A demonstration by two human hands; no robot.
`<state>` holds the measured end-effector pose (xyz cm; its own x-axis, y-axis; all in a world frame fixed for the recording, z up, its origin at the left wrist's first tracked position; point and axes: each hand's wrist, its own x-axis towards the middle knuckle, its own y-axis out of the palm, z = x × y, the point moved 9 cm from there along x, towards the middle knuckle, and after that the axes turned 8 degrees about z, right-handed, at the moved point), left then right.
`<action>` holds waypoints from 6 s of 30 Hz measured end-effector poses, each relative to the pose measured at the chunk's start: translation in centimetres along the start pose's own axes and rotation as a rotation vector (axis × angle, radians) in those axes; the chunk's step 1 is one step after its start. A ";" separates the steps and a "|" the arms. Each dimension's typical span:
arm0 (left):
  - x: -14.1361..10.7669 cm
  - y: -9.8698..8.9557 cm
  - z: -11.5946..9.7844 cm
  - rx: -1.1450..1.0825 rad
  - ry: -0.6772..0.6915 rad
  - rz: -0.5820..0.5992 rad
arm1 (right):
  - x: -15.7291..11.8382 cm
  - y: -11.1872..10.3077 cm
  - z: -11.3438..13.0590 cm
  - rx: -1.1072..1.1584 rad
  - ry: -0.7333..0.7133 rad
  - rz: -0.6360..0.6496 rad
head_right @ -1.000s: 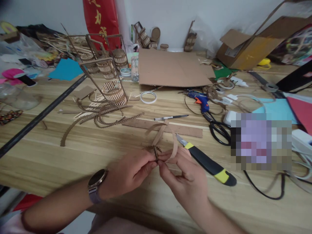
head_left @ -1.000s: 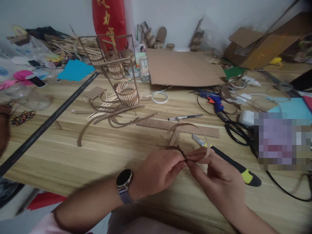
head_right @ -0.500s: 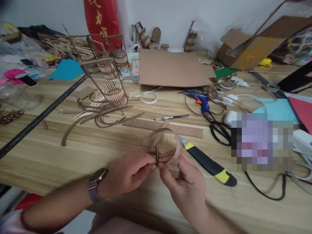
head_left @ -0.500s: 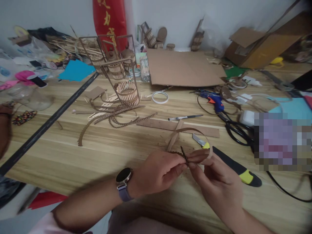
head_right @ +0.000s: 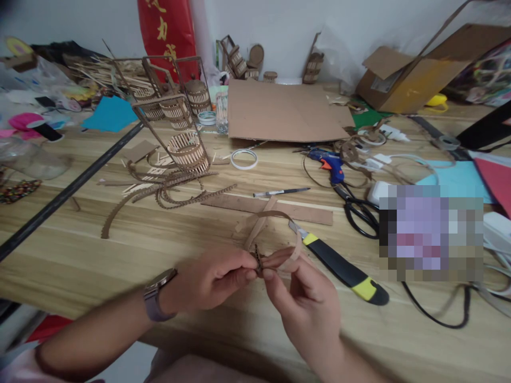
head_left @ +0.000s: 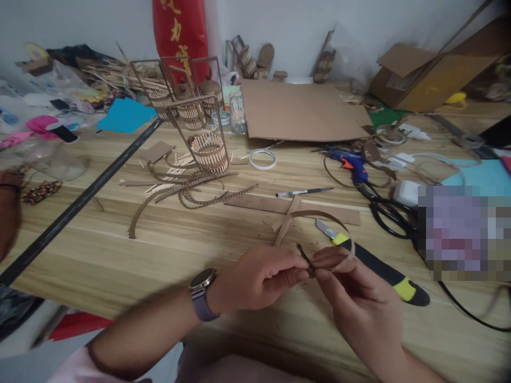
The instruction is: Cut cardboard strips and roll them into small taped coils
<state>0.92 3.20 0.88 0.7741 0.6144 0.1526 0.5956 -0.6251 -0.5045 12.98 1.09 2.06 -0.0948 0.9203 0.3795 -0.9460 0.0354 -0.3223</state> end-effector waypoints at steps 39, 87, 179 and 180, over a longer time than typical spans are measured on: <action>-0.7 -1.9 1.0 0.032 -0.241 -0.224 | -1.0 5.4 -7.0 1.030 0.815 0.307; -0.4 1.2 5.8 -0.860 -0.520 -0.196 | 0.5 2.7 2.0 -0.593 -0.352 0.161; -0.7 -1.0 -1.5 0.046 0.060 -0.219 | -0.3 0.8 2.4 -0.386 -0.344 0.096; -0.7 -0.9 -1.6 0.052 0.075 -0.218 | -0.3 0.5 2.0 -0.321 -0.304 0.078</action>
<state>0.18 2.58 2.58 0.6434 0.6933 0.3245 0.7400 -0.4547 -0.4957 11.91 0.10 3.53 -0.2946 0.7704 0.5654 -0.7929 0.1331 -0.5946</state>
